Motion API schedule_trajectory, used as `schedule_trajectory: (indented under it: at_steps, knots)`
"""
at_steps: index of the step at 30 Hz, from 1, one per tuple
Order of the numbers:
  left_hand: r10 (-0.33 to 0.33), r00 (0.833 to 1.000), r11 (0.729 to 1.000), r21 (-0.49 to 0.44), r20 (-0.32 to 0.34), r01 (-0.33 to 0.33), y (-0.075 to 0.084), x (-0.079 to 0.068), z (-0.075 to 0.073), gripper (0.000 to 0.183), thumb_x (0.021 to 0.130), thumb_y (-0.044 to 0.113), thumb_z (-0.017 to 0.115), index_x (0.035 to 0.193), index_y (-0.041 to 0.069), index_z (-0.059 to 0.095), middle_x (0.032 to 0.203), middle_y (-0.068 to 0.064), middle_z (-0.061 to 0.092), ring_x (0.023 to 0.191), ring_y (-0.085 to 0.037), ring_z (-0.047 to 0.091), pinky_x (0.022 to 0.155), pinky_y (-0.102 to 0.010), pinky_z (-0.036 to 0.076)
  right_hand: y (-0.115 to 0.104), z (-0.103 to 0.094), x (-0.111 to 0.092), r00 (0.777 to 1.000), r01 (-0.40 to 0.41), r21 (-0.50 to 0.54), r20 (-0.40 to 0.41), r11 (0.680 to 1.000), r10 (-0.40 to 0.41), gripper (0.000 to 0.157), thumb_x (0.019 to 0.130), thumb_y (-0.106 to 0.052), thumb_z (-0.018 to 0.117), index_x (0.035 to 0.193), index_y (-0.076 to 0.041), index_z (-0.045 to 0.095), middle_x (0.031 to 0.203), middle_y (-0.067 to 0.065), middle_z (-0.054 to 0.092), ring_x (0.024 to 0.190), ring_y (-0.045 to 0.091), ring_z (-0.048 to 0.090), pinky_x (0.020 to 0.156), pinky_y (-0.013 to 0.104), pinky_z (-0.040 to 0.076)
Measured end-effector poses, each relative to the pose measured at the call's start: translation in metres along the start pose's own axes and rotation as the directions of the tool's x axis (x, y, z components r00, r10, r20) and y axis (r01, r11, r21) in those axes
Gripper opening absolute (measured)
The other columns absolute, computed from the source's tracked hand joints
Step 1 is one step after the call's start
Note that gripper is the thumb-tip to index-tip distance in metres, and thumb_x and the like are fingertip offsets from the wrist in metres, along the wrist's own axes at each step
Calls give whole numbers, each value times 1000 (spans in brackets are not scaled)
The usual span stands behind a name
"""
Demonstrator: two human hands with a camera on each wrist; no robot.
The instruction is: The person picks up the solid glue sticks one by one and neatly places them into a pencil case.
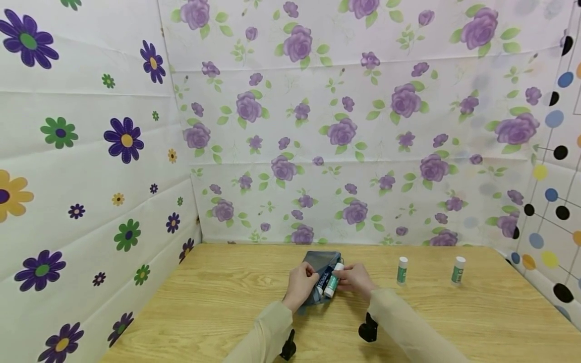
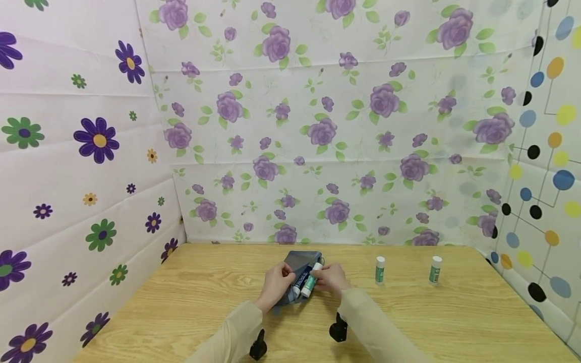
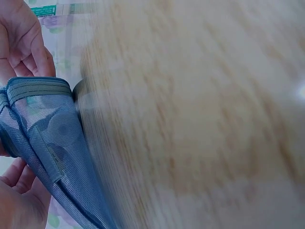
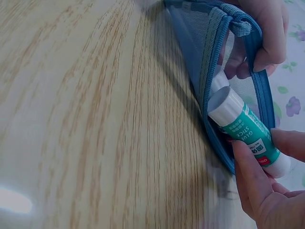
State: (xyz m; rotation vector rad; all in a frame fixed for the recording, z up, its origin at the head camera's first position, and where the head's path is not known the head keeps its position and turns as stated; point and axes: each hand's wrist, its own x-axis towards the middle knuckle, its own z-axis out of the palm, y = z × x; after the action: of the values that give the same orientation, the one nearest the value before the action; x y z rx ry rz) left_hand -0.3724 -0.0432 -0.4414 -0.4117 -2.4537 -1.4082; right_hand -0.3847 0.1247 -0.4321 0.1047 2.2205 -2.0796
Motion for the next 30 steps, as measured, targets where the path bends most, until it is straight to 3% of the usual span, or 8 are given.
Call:
schedule_trajectory:
  at_steps: [15,23,30]
  knots:
    - [-8,1000,1000,-4,1,8,1,0,-1,9,85,3,57,78,6,51,65,-2,46,55,-12,41,50,-27,35,1,6,4,1000,-26,-50,-10,998,25,18,83,-1,62,92,11,52,78,15,62,66,23,61,67,39,49]
    - [3,1000,1000,-8,6,-3,2,-1,-2,9,85,3,56,78,5,51,65,-2,46,53,-11,41,49,-27,34,2,8,7,998,-60,-168,-45,984,53,15,83,-5,63,84,8,54,73,16,60,60,25,61,60,35,50]
    - [7,1000,1000,12,-13,-7,1,1,0,9,83,2,57,76,5,51,64,-1,46,55,-11,41,50,-26,35,1,9,5,998,-52,-168,-41,984,46,14,80,-1,63,84,10,54,72,19,58,58,22,59,61,35,50]
